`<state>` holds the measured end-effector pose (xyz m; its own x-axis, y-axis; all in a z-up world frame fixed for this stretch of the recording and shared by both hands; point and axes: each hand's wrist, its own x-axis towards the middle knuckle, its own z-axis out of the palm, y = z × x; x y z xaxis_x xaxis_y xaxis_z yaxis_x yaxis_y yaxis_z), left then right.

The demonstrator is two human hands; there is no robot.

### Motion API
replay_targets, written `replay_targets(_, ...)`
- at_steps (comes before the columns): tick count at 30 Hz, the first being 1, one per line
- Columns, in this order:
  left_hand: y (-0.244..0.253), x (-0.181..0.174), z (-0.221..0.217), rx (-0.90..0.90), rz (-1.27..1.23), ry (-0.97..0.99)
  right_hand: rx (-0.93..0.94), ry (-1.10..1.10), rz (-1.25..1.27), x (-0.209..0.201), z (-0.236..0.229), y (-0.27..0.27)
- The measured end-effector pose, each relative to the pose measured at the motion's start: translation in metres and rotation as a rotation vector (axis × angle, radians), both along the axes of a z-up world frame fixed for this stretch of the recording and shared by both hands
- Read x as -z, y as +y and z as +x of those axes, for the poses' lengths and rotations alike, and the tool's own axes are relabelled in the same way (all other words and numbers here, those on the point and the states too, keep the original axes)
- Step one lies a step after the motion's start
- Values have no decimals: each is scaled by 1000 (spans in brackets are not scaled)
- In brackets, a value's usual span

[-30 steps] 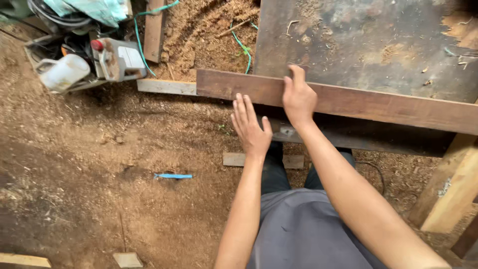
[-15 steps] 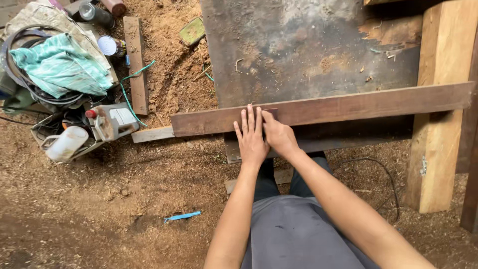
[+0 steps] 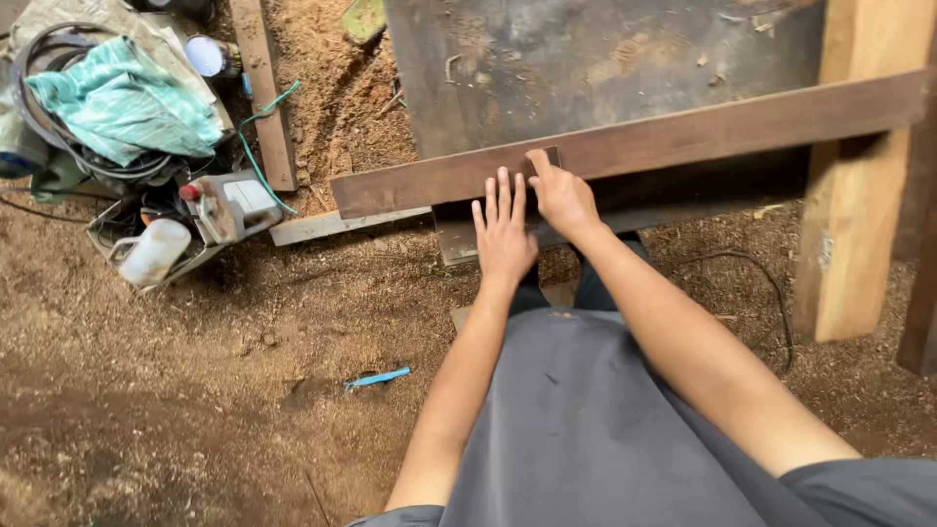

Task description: The person sands several wooden planks using a small piece of sandpaper, moving it back and forth along the surfaces and edges of the wood while holding the planks by hand.

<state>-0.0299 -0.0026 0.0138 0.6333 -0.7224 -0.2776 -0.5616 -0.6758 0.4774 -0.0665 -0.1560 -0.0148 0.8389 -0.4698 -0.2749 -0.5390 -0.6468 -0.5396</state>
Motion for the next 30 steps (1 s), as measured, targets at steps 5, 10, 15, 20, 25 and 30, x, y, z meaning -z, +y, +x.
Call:
replay_targets(5, -10, -7, -2, 49, 37, 3, 416, 114, -72, -23, -60, -69)
replay_targets(10, -33, 0, -6, 16, 55, 114, 307, -5, 65, 9, -46, -50)
replay_targets(15, -33, 7, -10, -24, 77, 92, 4, 133, 109, 20, -32, -27)
replay_targets(20, -38, -3, -9, -96, 103, 77, 345, 88, 47, -5, -75, -131)
replay_targets(25, -35, -4, -6, -116, 62, 108, 322, 162, 108, -15, -77, -154)
replay_targets(30, -26, -6, 2, -149, 61, 159, 140, 56, 163, 1, -23, -103)
